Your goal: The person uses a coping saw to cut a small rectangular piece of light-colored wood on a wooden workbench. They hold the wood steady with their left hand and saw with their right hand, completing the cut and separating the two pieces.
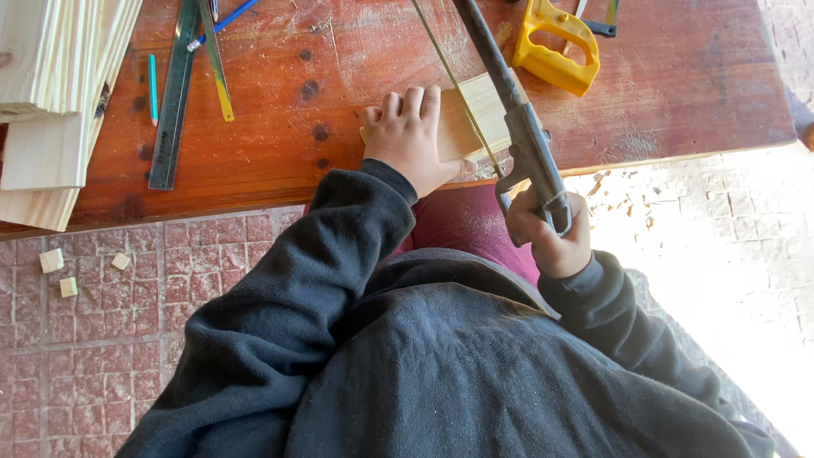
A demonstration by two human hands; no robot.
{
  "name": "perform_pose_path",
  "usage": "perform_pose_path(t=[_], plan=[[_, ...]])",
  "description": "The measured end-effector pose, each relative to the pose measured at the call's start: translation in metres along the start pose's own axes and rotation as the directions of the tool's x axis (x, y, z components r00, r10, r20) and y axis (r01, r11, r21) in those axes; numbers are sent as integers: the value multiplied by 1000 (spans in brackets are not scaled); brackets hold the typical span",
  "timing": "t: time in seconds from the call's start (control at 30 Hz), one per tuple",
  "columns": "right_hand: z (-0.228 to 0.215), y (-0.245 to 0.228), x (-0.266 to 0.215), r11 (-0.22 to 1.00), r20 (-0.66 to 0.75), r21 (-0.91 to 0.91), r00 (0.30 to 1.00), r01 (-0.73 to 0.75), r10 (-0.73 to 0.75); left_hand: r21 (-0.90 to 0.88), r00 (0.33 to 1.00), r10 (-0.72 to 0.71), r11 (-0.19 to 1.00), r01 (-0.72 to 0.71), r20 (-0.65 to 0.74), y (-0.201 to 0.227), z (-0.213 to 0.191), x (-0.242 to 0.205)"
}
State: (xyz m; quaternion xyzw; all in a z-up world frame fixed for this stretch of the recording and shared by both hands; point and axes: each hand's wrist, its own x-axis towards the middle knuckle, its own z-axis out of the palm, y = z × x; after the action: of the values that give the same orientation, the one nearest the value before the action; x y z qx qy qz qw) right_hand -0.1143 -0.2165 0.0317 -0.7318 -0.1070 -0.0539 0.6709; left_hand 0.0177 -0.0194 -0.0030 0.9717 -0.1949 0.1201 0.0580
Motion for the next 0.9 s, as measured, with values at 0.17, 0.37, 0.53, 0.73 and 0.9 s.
perform_pose_path(t=[0.17,0.37,0.53,0.73,0.9], plan=[[-18,16,-34,981,-18,151,993,121,-119,-15,998,22,1000,-21,67,-2,-14,-1],[-11,40,-12,917,-56,283,959,282,-278,-45,982,17,999,-9,190,-1,-16,0],[-6,40,-10,903,-44,322,957,284,-286,-76,982,-21,996,36,190,0,-18,2],[-19,28,-37,912,-71,319,966,259,-249,-55,967,-37,997,52,252,-3,-23,4],[-10,46,1,916,-32,307,965,258,-261,-68,966,-32,996,51,256,-5,-23,6]])
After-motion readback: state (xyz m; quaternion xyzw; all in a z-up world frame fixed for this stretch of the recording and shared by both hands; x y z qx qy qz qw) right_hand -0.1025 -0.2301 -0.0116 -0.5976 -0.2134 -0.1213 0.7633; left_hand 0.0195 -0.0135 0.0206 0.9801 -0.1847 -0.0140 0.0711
